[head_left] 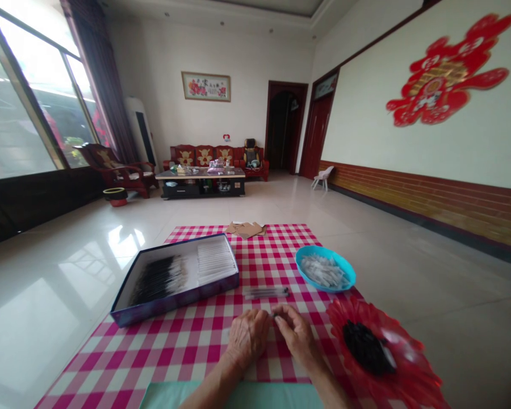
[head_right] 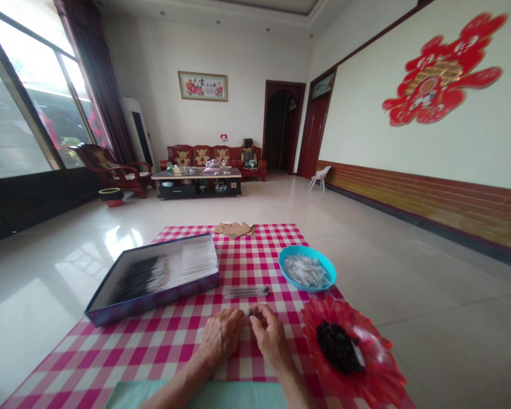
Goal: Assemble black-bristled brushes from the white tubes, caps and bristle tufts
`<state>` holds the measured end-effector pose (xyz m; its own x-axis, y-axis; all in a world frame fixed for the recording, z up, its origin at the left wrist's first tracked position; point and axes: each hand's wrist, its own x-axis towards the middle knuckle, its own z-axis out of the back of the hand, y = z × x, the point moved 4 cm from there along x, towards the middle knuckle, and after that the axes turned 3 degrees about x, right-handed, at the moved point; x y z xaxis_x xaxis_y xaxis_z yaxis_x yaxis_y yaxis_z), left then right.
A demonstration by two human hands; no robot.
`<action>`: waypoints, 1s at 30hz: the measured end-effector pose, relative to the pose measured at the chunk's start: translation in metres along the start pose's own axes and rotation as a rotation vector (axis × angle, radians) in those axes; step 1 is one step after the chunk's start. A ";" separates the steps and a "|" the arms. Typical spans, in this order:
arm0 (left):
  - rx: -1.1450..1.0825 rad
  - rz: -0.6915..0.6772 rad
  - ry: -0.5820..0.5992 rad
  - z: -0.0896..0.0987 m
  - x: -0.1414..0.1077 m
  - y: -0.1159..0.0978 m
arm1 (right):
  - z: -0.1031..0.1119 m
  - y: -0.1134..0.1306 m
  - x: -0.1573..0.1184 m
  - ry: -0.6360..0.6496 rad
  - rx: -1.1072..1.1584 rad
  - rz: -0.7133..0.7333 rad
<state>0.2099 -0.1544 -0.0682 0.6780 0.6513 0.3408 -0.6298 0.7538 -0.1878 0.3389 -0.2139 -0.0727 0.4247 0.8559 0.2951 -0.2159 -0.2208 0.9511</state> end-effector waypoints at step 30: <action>-0.049 0.014 0.055 -0.003 0.002 0.003 | 0.005 0.001 -0.003 -0.205 -0.194 0.062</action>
<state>0.2105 -0.1511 -0.0708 0.6902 0.6645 0.2865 -0.6208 0.7471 -0.2374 0.3419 -0.2194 -0.0727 0.5702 0.7266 0.3834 -0.4028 -0.1596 0.9013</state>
